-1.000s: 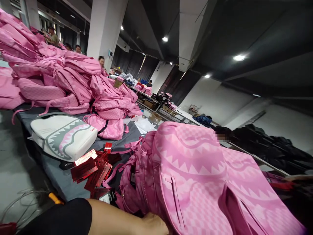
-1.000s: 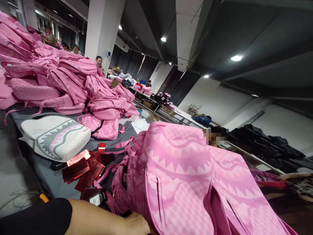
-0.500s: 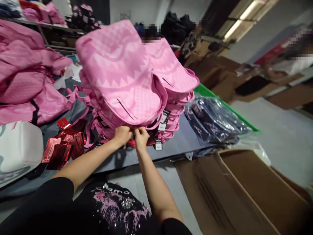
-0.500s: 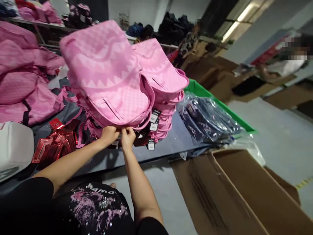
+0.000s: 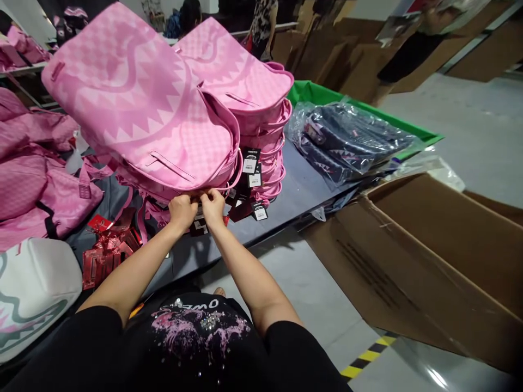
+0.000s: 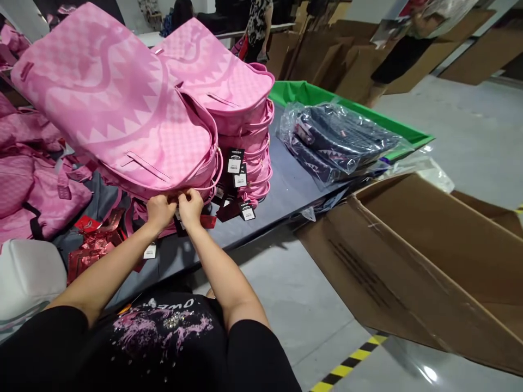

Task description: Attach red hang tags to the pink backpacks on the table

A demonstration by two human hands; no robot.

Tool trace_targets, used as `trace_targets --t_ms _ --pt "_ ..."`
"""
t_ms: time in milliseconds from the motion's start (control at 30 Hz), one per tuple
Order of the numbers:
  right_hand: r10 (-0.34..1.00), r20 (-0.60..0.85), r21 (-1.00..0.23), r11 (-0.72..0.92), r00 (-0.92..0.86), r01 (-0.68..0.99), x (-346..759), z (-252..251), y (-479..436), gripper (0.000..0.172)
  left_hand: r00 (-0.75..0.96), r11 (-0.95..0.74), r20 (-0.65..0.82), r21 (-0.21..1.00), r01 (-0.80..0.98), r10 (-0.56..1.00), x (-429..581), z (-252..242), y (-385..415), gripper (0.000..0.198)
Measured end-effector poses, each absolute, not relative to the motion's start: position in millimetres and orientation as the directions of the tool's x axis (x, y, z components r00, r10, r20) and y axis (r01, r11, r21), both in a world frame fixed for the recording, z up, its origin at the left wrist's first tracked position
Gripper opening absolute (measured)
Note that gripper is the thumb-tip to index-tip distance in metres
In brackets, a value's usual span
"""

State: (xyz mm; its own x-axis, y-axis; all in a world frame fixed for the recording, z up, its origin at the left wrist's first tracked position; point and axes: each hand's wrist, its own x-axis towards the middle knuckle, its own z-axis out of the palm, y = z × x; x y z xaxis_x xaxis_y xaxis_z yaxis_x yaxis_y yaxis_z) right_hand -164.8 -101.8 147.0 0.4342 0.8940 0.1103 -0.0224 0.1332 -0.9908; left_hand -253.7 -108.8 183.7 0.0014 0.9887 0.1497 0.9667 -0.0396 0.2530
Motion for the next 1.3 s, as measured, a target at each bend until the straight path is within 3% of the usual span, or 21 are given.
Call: trace_targets --t_ms 200,333,433,533,667,833,933,1033,1133,1200,1300 --pt "0.919 0.096 -0.993 0.117 0.383 -0.032 -164 150 -105 0.015 0.046 -0.087 0.16 0.261 0.961 0.986 -258 185 -116 0.031" --pt "0.945 0.141 -0.987 0.156 0.295 -0.029 -131 141 -122 0.02 0.191 -0.276 0.325 0.241 0.93 0.926 -281 187 -130 0.035" --pt "0.878 0.017 -0.994 0.067 0.478 -0.088 -96 131 -123 0.03 0.229 -0.367 0.513 0.185 0.911 0.827 -301 196 -126 0.046" --pt "0.901 -0.124 -0.97 -0.021 0.416 -0.242 -78 133 -103 0.038 0.209 -0.349 0.519 0.188 0.918 0.829 -314 213 -95 0.055" --pt "0.954 0.048 -0.961 0.125 0.297 -0.246 -82 172 -65 0.039 0.194 -0.342 0.432 0.296 0.892 0.881 -332 252 -38 0.056" --pt "0.959 0.241 -0.933 0.27 0.146 -0.237 -104 235 -21 0.038 0.226 -0.348 0.533 0.139 0.927 0.815 -378 315 23 0.061" --pt "0.96 0.266 -0.936 0.279 0.088 -0.216 -114 237 -15 0.039 0.302 -0.398 0.547 0.064 0.915 0.781 -407 329 46 0.059" --pt "0.962 0.154 -0.967 0.194 0.227 -0.167 -112 199 -37 0.036 0.399 -0.465 0.493 0.012 0.885 0.773 -422 319 52 0.057" --pt "0.868 -0.137 -0.98 -0.047 0.478 -0.195 -109 145 -66 0.03 0.445 -0.532 0.416 0.115 0.839 0.793 -425 304 47 0.057" --pt "0.83 -0.359 -0.921 -0.241 0.426 -0.307 -113 121 -76 0.03 0.427 -0.542 0.415 0.213 0.813 0.803 -423 298 44 0.052" --pt "0.844 -0.494 -0.819 -0.372 0.208 -0.436 -124 117 -74 0.037 0.401 -0.49 0.404 0.144 0.86 0.822 -422 292 47 0.066"
